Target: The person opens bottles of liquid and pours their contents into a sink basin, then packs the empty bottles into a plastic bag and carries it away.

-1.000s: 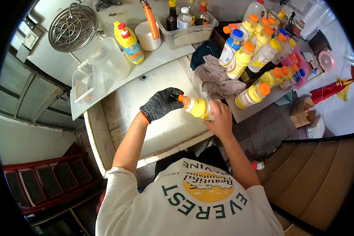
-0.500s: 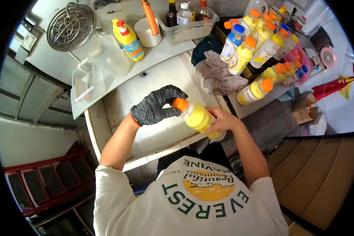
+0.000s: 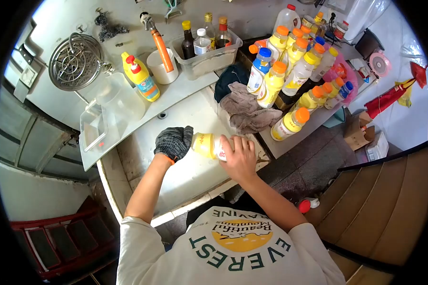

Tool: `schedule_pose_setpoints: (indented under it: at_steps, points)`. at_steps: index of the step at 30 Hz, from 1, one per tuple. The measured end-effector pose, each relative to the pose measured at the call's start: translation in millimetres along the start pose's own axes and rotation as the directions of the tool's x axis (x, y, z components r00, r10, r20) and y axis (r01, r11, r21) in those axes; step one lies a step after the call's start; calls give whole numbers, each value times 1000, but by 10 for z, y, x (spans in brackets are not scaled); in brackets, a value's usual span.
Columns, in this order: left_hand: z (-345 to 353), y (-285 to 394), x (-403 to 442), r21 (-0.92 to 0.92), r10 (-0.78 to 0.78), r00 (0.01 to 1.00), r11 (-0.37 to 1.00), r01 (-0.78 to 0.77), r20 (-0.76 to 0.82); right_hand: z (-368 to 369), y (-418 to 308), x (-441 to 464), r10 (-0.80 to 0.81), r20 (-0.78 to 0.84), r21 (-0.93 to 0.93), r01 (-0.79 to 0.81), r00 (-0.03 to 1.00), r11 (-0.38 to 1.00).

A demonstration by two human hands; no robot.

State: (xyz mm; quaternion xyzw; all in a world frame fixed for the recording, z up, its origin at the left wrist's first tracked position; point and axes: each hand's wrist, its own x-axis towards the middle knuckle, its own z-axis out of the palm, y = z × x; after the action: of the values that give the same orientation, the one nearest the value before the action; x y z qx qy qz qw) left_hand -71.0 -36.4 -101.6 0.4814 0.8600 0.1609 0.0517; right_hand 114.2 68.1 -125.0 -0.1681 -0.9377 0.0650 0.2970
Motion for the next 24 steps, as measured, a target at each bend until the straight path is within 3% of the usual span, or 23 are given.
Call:
schedule_pose_setpoints:
  at_steps: [1,2,3,5,7,9,10,11,13,14,15,17,21,23,24]
  points:
    - [-11,13,21,53,-103,986,994,97,134,8,-15,12,-17,-19,-56,16,1000,998]
    - [-30,37,23,53,-98,987,994,92,130,-15,-32,17,4,-9,-39,-5,1000,999]
    - [-51,72,-14,-142,-9,1000,990,9,-1,-36,-43,45,5,-12,-43,-6,1000,999]
    - [-76,117,-66,-466,93,952,856,-226,-291,-59,-59,92,48,125,195,-72,991,978]
    - [-150,132,-92,-402,75,949,894,-200,-305,-171,-103,135,63,207,287,-122,976,950]
    - [-334,178,-149,-467,226,936,819,-333,-270,-329,-59,233,-42,504,513,-260,862,818]
    - [-401,220,-162,-431,347,876,771,-469,-334,-336,7,253,-165,545,633,-274,822,724]
    - [-482,238,-162,-392,472,812,714,-580,-342,-361,40,287,-164,543,633,-273,824,724]
    - [-598,290,-204,-319,552,756,688,-652,-352,-422,85,363,-449,553,822,-371,702,432]
    - [-654,326,-218,-283,590,724,670,-686,-357,-395,136,391,-524,530,844,-357,666,400]
    - [-687,329,-224,-262,610,710,664,-700,-352,-392,165,455,-525,525,847,-349,670,401]
    - [-712,368,-203,-295,586,709,649,-701,-394,-390,205,543,-626,532,846,-369,570,384]
    - [-610,229,-106,-257,601,710,668,-699,-367,-321,236,591,-614,506,861,-318,606,397]
    - [-612,228,-44,-254,488,792,767,-590,-367,-347,173,635,-371,688,693,-413,624,591]
    - [-641,253,-35,-237,399,854,841,-485,-334,-243,170,631,-331,647,719,-405,687,565]
